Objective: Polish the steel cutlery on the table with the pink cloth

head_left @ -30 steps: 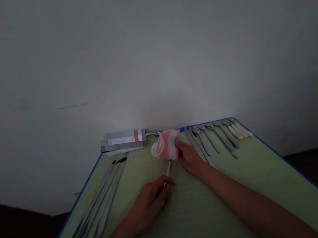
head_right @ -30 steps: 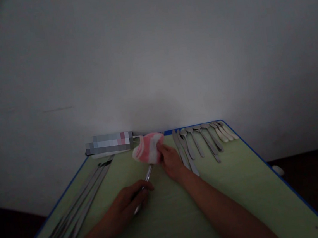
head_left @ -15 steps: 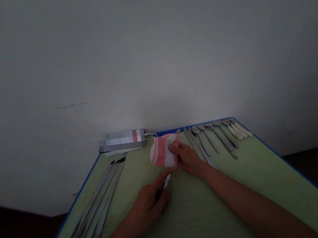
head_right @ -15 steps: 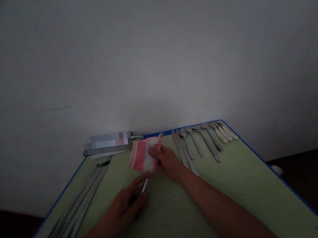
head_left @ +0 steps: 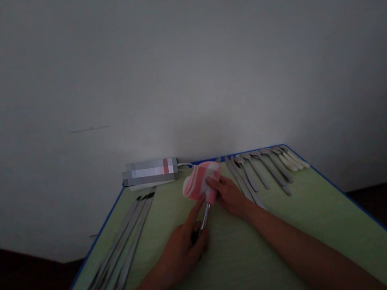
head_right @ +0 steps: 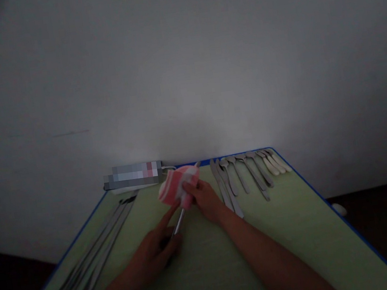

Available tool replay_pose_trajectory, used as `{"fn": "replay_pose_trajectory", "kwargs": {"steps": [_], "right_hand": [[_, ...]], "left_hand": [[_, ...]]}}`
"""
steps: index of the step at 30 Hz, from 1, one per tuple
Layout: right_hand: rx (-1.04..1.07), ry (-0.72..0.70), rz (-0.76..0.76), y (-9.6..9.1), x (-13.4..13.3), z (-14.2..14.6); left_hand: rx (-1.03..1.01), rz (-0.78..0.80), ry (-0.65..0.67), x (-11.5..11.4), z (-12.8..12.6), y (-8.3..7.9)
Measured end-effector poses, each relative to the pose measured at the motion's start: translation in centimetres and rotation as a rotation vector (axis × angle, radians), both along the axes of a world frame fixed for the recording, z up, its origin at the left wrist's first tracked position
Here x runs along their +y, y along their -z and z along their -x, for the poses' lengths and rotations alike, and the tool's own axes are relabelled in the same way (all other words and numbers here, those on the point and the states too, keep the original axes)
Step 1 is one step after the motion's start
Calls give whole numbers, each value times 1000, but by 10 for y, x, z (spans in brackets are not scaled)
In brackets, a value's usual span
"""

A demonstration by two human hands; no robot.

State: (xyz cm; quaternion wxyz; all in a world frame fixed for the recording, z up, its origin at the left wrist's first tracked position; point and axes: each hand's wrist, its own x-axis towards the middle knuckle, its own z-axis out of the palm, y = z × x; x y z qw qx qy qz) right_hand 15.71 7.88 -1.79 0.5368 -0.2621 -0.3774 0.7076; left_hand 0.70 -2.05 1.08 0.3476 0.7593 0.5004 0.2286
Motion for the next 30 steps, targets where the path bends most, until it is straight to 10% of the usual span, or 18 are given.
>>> {"fn": "replay_pose_trajectory", "kwargs": {"steps": [17,30], "right_hand": [[238,180,172,2,8,5],[-94,53,-5,6,2,2]], "left_hand": [[162,-84,31,-1,1,-6],[204,-127,73,-3,0,0]]}}
